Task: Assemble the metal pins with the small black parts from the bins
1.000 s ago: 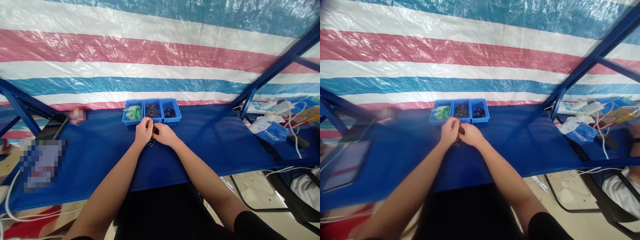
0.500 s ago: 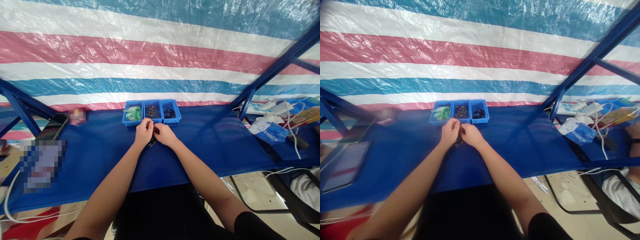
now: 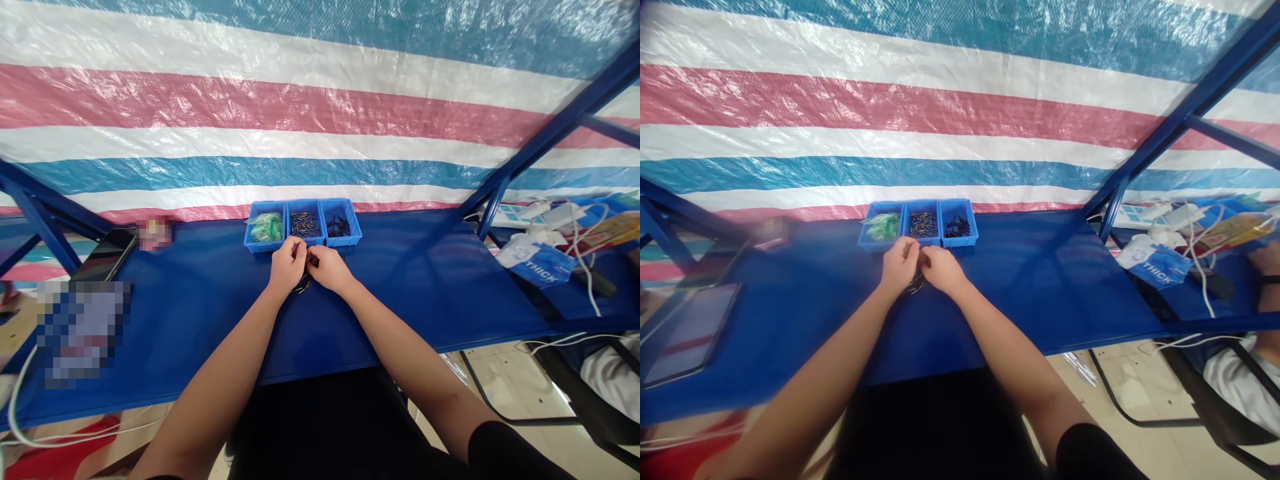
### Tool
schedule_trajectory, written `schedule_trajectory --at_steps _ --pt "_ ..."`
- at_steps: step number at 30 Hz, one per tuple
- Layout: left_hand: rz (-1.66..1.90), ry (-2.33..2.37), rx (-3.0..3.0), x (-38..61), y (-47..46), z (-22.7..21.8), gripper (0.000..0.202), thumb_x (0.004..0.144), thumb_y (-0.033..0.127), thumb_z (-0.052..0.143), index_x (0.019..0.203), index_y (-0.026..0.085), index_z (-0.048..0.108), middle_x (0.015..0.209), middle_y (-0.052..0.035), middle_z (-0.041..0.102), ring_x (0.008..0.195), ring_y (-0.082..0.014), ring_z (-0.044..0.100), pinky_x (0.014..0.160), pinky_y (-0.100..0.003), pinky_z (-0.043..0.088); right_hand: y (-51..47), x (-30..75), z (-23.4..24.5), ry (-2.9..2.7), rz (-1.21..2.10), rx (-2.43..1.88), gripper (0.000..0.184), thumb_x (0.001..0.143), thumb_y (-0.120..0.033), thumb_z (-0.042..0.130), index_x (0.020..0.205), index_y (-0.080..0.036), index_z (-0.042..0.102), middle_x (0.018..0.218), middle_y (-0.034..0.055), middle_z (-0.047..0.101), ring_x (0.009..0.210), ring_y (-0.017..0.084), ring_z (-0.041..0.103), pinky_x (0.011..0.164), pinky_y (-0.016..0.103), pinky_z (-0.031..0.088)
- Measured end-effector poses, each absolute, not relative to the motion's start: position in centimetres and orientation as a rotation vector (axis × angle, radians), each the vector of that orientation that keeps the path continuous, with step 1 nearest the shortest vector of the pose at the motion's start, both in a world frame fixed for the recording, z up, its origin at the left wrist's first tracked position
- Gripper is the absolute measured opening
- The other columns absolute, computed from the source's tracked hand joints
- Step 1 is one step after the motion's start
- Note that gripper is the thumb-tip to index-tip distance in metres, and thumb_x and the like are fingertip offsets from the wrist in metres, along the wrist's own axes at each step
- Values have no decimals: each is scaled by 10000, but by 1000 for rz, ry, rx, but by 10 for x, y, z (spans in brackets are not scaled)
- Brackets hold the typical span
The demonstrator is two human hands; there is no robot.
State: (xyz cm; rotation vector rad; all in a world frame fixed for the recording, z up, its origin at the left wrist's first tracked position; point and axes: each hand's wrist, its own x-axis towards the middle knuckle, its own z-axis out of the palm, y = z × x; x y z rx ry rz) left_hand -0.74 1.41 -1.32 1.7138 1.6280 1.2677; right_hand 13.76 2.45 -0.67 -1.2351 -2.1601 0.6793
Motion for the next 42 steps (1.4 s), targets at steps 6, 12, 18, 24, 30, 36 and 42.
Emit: schedule_trajectory --at_steps 6,12,18,24,30,36,42 --pt "1262 1628 1727 -7 14 -12 267 940 413 483 925 189 627 807 -15 665 711 -123 598 670 -229 437 24 137 -5 -2144 686 -1231 69 798 -133 547 808 -159 610 830 26 625 738 109 539 714 222 401" --pt "1253 1634 1718 -7 13 -11 266 940 409 480 929 188 628 821 -17 671 720 -123 602 682 -230 442 24 137 -5 -2129 726 -1261 99 781 -129 560 837 -165 633 866 32 662 763 116 566 738 227 418" --pt "1261 1638 1717 -7 13 -11 265 937 409 485 925 188 630 825 -16 670 718 -120 596 669 -223 437 23 137 -3 -2112 714 -1260 138 765 -120 550 847 -172 649 860 18 667 754 111 579 724 222 420" --pt "1241 1646 1708 -7 13 -11 271 938 422 486 935 192 629 828 -16 672 720 -122 602 659 -227 429 24 138 -3 -2068 747 -1230 202 755 -98 555 902 -170 673 892 24 676 752 104 587 745 218 453" --pt "1242 1642 1707 -7 13 -10 269 937 420 483 929 193 627 826 -18 673 723 -125 605 665 -230 435 24 139 -4 -2087 694 -1240 166 772 -119 559 885 -177 666 875 23 669 777 114 591 748 226 442" --pt "1252 1621 1714 -7 14 -12 270 939 418 484 933 189 627 821 -14 674 718 -122 606 679 -229 440 23 138 -3 -2075 716 -1287 154 770 -127 555 871 -183 656 889 19 679 771 114 595 744 225 448" --pt "1250 1625 1719 -7 14 -12 258 938 407 486 928 192 627 830 -15 678 718 -120 605 678 -226 437 23 138 -3 -2068 703 -1308 163 762 -134 552 867 -196 660 893 8 693 769 115 610 736 228 449"
